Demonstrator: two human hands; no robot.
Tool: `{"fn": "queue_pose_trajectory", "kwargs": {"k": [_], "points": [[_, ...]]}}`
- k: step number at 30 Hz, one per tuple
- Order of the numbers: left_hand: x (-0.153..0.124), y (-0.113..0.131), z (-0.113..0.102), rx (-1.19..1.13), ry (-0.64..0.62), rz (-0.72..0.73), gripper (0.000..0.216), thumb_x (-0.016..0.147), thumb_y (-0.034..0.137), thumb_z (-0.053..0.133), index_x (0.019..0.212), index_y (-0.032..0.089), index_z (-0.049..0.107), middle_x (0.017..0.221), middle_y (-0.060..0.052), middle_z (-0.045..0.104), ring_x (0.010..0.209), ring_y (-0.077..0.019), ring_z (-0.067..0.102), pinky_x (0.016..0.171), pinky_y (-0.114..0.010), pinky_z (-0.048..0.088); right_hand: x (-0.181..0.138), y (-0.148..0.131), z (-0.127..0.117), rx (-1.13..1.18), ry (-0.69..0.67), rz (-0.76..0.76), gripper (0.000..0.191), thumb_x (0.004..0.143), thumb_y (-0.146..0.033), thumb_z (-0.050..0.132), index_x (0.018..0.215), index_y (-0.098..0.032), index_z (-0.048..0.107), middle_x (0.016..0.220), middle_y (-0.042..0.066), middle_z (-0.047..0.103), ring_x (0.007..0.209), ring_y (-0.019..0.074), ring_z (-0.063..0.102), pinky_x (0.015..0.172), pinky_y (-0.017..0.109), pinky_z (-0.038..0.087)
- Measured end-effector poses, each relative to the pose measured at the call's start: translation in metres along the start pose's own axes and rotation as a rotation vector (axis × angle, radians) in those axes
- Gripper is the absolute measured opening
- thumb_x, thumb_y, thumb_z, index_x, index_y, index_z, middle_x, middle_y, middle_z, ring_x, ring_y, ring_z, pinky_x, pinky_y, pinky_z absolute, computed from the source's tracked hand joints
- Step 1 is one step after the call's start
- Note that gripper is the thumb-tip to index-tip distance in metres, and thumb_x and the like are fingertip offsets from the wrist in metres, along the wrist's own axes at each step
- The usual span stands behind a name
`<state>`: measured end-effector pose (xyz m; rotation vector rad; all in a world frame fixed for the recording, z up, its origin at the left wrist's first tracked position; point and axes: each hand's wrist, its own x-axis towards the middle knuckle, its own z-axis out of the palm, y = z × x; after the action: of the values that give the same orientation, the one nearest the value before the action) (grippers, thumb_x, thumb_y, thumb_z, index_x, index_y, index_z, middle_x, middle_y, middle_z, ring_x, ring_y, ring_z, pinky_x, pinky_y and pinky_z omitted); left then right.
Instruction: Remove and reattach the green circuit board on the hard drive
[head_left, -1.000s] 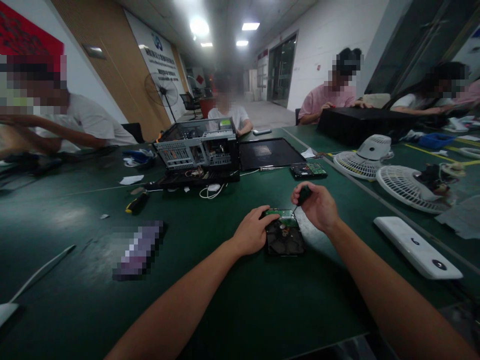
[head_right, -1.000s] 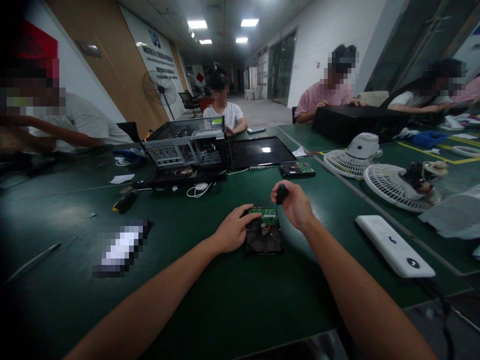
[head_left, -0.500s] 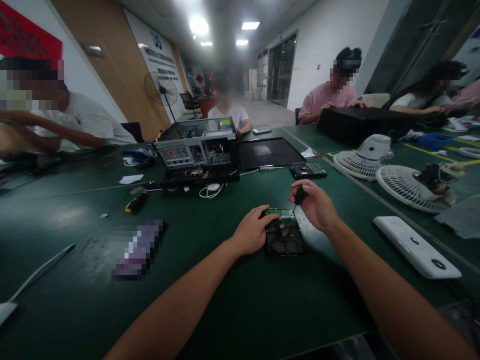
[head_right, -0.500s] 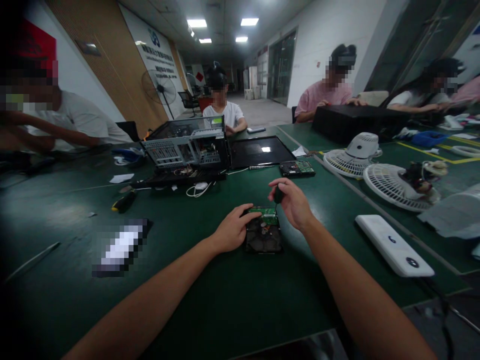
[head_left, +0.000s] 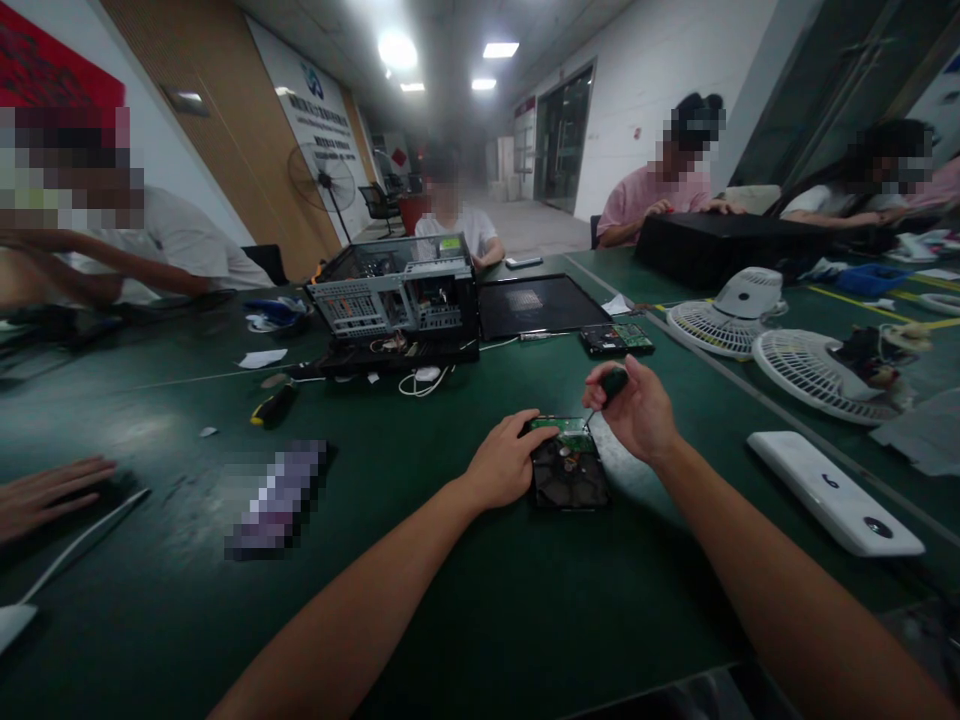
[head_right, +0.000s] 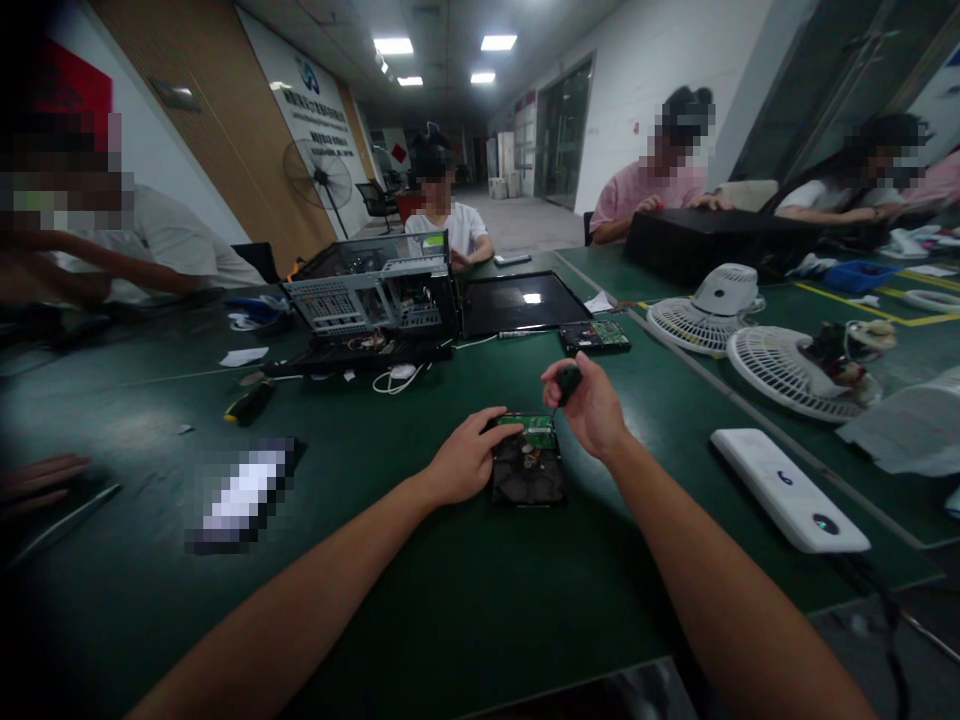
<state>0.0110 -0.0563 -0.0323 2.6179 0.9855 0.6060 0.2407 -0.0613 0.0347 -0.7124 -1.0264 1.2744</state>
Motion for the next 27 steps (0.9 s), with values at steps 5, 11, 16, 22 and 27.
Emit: {"fn": "queue_pose_trajectory", "kwargs": {"k": [5,11,16,22,27], "points": [[0.0004,0.0003,0.0006,0.003,0.005,-0.001,0.062,0.087,0.007,0.054,0.146,0.027,0.057,0.16,-0.01,0.04,0.145,-0.0306,0.042,0.12,-0.052,0.039,0.001,0.0012,-0.0003,0.044,0.024,0.034,0.034,0.095,-0.046,0.054,0.077,-0.022,0.07,0.067,0.002,0.05,0.066,0.0174,0.049,0.067,0.033,0.044],[0.0005,0.0006,0.0,0.001,0.001,-0.001,0.063,0.087,0.008,0.055,0.147,0.027,0.056,0.16,-0.01,0.04,0.145,-0.0309,0.041,0.121,-0.051,0.039,0.0016,0.001,-0.0025,0.078,0.046,0.035,0.03,0.093,-0.045,0.053,0.084,-0.022,0.071,0.074,0.003,0.054,0.07,0.018,0.054,0.07,0.034,0.048],[0.0005,0.0004,-0.0002,0.0,0.002,0.002,0.062,0.088,0.009,0.055,0.147,0.027,0.056,0.16,-0.01,0.04,0.145,-0.0306,0.041,0.121,-0.052,0.039,0.0023,0.0039,-0.004,-0.024,0.036,-0.009,0.025,0.093,-0.041,0.056,0.087,-0.022,0.07,0.075,0.002,0.058,0.07,0.0175,0.057,0.071,0.034,0.047],[0.0005,0.0001,-0.0003,0.0,0.001,0.009,0.064,0.087,0.008,0.056,0.148,0.027,0.055,0.16,-0.009,0.04,0.146,-0.0304,0.04,0.121,-0.052,0.038,-0.0033,0.0035,0.0026,-0.212,0.028,-0.096,0.009,0.089,-0.03,0.065,0.084,-0.024,0.062,0.083,0.002,0.069,0.08,0.0202,0.066,0.08,0.037,0.049],[0.0001,0.0002,-0.0003,-0.001,0.012,0.02,0.062,0.088,0.008,0.054,0.147,0.026,0.056,0.159,-0.01,0.04,0.146,-0.03,0.041,0.121,-0.051,0.039,-0.0059,0.0016,0.0038,-0.195,-0.029,-0.08,0.006,0.09,-0.027,0.062,0.096,-0.026,0.062,0.072,-0.001,0.064,0.067,0.0183,0.061,0.068,0.034,0.047]]}}
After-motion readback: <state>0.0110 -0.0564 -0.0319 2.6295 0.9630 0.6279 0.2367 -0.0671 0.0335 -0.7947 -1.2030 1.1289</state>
